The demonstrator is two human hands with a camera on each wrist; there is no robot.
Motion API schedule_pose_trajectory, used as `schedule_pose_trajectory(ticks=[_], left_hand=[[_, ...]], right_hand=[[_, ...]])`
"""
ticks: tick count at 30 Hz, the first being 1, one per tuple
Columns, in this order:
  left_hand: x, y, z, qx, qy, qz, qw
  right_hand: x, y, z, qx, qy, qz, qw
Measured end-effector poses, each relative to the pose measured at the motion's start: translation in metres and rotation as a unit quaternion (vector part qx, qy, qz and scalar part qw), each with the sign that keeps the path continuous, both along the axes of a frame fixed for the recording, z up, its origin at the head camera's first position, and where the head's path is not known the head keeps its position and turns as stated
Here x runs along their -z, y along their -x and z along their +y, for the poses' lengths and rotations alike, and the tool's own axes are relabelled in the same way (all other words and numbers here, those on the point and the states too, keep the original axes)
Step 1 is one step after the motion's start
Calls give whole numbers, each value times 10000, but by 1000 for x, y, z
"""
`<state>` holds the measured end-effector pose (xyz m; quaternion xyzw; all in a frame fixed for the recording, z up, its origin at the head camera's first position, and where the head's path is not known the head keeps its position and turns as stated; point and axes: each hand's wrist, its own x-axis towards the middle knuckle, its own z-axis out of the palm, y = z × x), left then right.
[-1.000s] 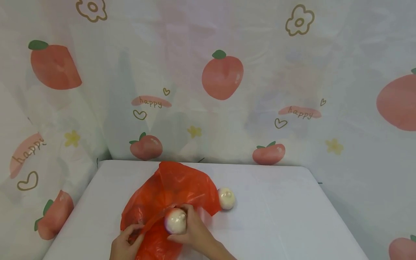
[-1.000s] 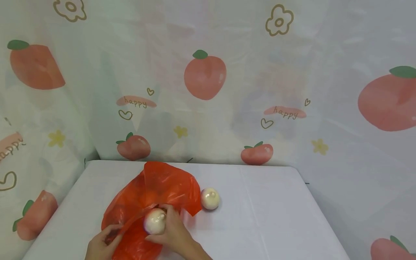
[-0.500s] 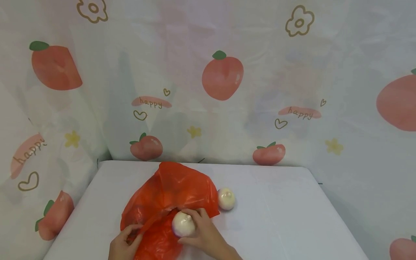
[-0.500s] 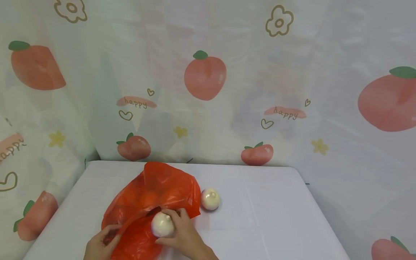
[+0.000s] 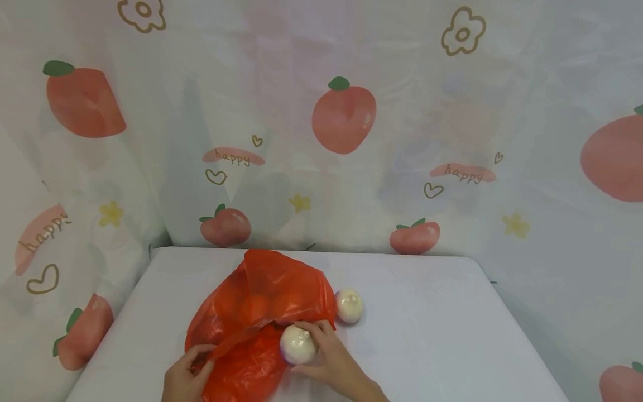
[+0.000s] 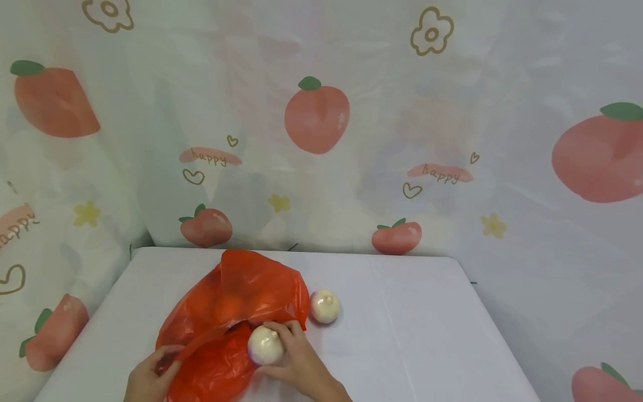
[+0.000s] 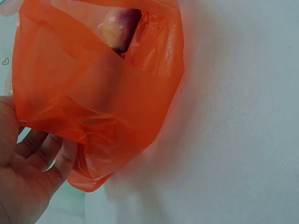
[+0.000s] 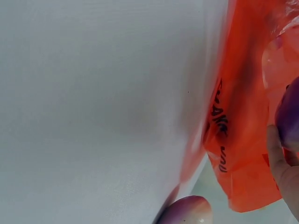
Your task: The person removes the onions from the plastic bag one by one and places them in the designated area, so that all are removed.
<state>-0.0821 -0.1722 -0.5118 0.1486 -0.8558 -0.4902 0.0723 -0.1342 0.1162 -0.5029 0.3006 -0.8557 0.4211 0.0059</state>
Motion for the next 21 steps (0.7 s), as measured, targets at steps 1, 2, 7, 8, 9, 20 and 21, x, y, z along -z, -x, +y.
schedule_pose_trajectory(ticks=[1,2,7,8,9,20,21], left_hand=[[0,0,0,-29,13,-1,10000],[-1,0,-1,-54,28,-2,10000],[-1,-2,-2,-261,91,39,9996],[-1,-2,-3,-317,78,33,9995],[0,-3,-3,-387,57,31,9992],[-3,-7,-5,-839,101,336,9959],[-3,-6,-5,-856,102,396,9955]], right_hand=[[0,1,0,23,-2,-16,10000],[0,1,1,46,-4,-31,10000],[2,3,1,35,83,-71,9999],[2,3,1,13,117,-77,9999],[3,3,1,-12,145,-83,9999],[6,6,4,-36,149,-52,9999],[6,6,5,-12,137,-19,9999]])
